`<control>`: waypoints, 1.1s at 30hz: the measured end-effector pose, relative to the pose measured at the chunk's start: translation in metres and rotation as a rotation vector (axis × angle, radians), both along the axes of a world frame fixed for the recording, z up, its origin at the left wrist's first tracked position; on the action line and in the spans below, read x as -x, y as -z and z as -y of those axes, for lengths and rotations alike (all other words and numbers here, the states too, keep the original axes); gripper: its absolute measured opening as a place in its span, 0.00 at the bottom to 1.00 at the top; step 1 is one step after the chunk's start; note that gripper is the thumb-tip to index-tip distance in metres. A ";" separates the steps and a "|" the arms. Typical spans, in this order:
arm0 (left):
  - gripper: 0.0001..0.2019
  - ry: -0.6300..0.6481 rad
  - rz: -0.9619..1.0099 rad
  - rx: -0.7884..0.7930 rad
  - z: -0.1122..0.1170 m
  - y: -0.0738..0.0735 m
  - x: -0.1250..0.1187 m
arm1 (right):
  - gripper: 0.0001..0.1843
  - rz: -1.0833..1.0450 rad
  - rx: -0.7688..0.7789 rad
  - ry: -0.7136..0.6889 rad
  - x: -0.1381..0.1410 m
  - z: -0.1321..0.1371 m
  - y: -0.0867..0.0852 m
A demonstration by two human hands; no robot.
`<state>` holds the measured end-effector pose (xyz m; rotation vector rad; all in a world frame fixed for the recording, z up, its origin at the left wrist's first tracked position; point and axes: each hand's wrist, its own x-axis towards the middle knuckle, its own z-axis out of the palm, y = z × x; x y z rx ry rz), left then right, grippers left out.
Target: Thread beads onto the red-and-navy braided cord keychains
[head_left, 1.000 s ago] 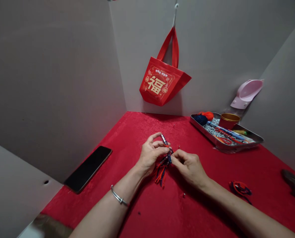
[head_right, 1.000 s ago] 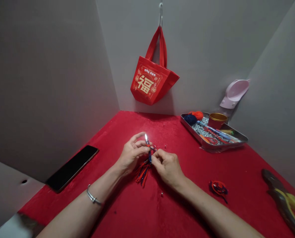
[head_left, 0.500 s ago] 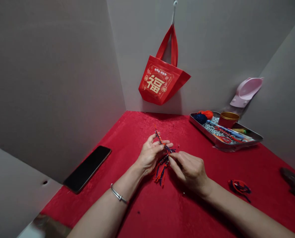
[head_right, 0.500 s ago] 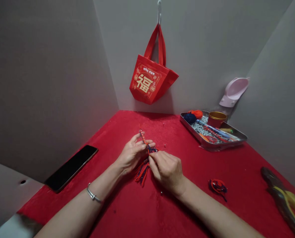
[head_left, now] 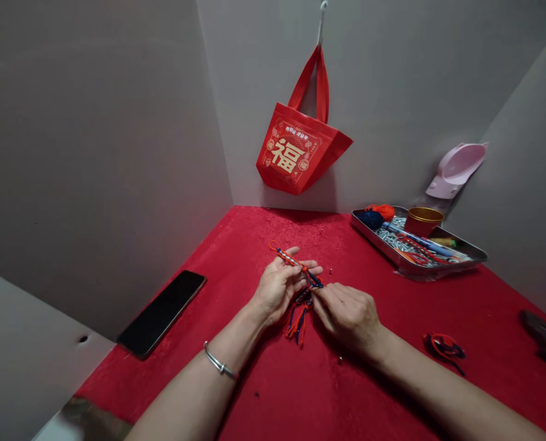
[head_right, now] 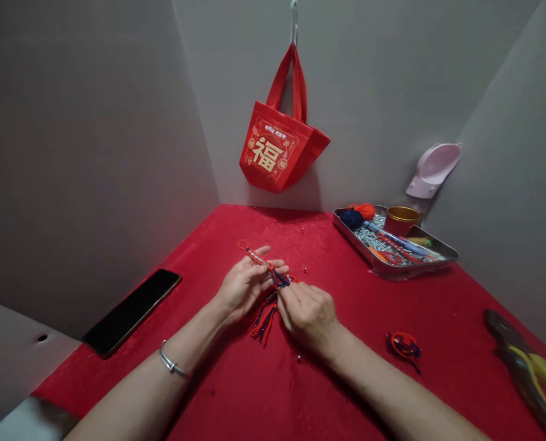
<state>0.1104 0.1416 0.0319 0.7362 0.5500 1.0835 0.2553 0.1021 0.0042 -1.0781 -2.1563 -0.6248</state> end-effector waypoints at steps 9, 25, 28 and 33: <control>0.27 0.056 0.019 -0.046 0.002 0.000 0.002 | 0.14 0.046 -0.043 0.041 -0.002 -0.001 -0.001; 0.32 0.143 0.005 -0.113 0.002 0.006 0.002 | 0.09 -0.516 0.302 -0.122 0.000 0.001 -0.023; 0.31 0.131 -0.010 -0.128 0.001 0.008 0.001 | 0.08 -0.481 0.280 -0.135 0.000 0.002 -0.022; 0.30 0.133 -0.036 -0.152 0.000 0.010 0.001 | 0.09 -0.425 0.277 -0.145 -0.003 0.001 -0.017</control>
